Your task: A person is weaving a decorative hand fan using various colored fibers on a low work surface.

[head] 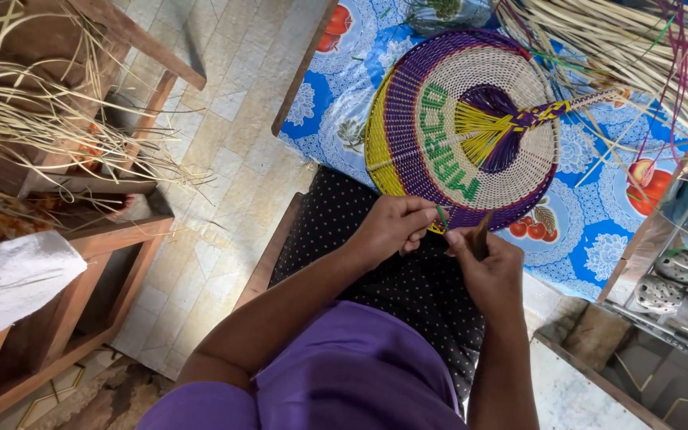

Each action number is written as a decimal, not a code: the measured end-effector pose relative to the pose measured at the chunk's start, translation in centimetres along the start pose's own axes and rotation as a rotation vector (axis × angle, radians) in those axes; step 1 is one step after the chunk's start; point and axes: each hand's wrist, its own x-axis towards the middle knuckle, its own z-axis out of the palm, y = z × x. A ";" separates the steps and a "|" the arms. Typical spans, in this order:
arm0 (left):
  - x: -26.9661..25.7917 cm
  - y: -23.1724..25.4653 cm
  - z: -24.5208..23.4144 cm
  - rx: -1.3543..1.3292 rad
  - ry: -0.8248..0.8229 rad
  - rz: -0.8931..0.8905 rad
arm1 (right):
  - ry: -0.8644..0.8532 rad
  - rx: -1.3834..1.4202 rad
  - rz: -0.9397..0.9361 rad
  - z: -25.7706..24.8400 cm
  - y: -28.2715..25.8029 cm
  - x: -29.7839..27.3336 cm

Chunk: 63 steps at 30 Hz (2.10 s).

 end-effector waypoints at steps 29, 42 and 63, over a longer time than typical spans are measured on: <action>-0.4 0.9 0.0 1.246 -0.211 0.155 | 0.015 -0.334 0.009 3.2 0.2 -2.9; 2.7 5.5 -2.7 1.393 -0.513 0.077 | 0.041 -0.207 0.174 0.5 1.0 -3.4; -4.6 -3.7 -2.7 1.736 -0.729 1.081 | 0.495 0.320 0.221 -4.1 4.9 -4.9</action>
